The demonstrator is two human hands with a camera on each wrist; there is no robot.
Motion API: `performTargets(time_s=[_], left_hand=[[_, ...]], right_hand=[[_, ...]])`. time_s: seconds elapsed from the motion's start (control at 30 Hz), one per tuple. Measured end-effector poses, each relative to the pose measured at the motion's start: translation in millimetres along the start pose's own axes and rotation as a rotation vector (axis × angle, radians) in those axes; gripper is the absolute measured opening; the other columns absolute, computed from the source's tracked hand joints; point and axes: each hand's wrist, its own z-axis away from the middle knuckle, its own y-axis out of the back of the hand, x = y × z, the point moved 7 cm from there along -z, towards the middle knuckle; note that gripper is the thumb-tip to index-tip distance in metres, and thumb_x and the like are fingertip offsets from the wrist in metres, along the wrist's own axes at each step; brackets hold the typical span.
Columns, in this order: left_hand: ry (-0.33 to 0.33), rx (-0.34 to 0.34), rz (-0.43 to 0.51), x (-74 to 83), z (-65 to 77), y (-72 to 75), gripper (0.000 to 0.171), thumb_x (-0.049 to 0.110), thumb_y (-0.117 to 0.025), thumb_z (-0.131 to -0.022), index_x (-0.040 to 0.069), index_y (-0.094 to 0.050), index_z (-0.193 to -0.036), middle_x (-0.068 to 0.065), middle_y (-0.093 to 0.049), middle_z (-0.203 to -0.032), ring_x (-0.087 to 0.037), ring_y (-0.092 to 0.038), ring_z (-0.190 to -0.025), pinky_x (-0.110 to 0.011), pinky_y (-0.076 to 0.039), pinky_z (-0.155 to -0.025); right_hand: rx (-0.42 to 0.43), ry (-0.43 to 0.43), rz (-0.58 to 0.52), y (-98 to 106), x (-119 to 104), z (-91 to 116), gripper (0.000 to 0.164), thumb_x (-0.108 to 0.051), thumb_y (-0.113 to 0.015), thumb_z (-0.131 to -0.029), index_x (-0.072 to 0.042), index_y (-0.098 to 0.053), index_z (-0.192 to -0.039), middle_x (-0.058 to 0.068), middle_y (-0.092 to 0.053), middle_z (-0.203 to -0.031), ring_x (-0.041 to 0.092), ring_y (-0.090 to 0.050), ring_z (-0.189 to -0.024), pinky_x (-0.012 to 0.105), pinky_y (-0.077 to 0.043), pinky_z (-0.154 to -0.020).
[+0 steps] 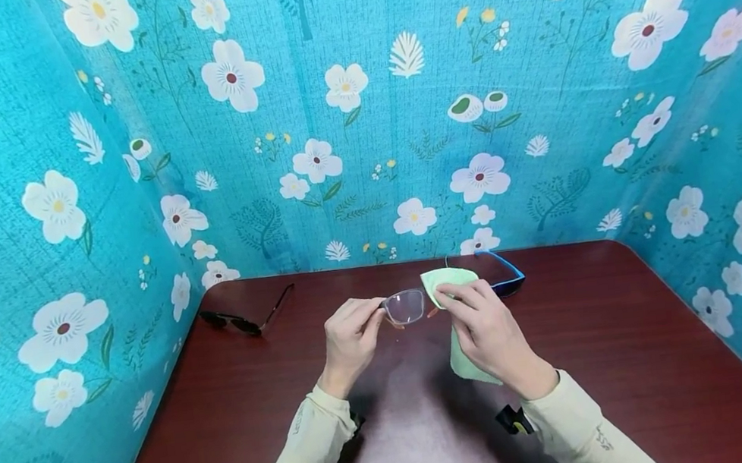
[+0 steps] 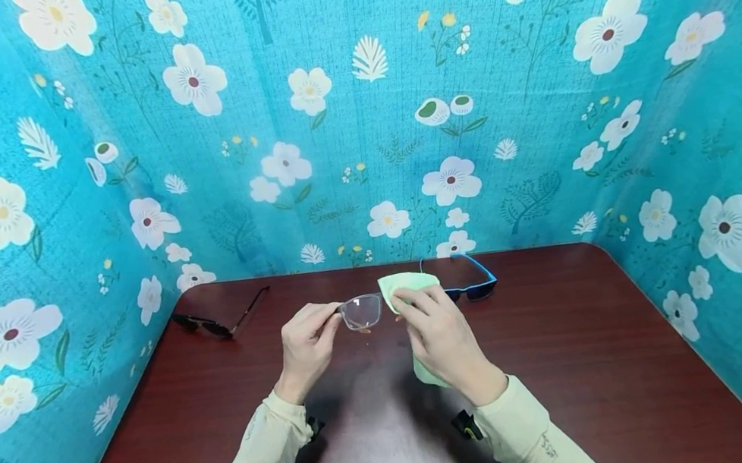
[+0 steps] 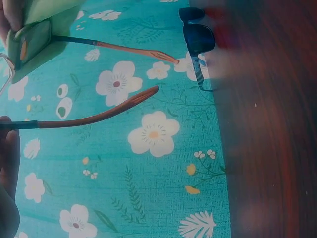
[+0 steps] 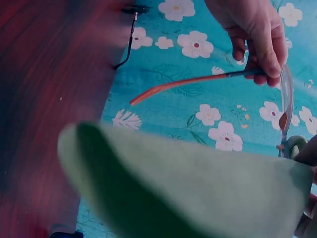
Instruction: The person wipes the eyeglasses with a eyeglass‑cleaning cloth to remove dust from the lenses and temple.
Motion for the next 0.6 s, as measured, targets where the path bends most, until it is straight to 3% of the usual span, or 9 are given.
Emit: performTargets(time_s=[0.3, 0.6], left_hand=[[-0.072, -0.022, 0.007, 6.8, 2.6, 3.0, 0.016, 0.008, -0.065, -0.078, 0.004, -0.068, -0.094, 0.000, -0.064, -0.083, -0.011, -0.057, -0.072, -0.022, -0.046, -0.063], [-0.029, 0.055, -0.011, 3.0, -0.3, 8.8, 0.014, 0.008, -0.065, -0.079, 0.003, -0.068, -0.091, -0.001, -0.065, -0.082, -0.011, -0.057, -0.069, -0.023, -0.044, -0.058]], right_hand=[[0.024, 0.031, -0.016, 0.6, 2.2, -3.6, 0.029, -0.001, -0.045, -0.081, -0.002, -0.065, -0.103, 0.008, -0.059, -0.106, 0.026, -0.048, -0.086, 0.033, -0.039, -0.071], [0.014, -0.036, 0.056, 7.8, 19.5, 4.2, 0.032, 0.002, -0.049, -0.078, -0.002, -0.063, -0.107, 0.009, -0.058, -0.106, 0.027, -0.047, -0.085, 0.034, -0.041, -0.068]])
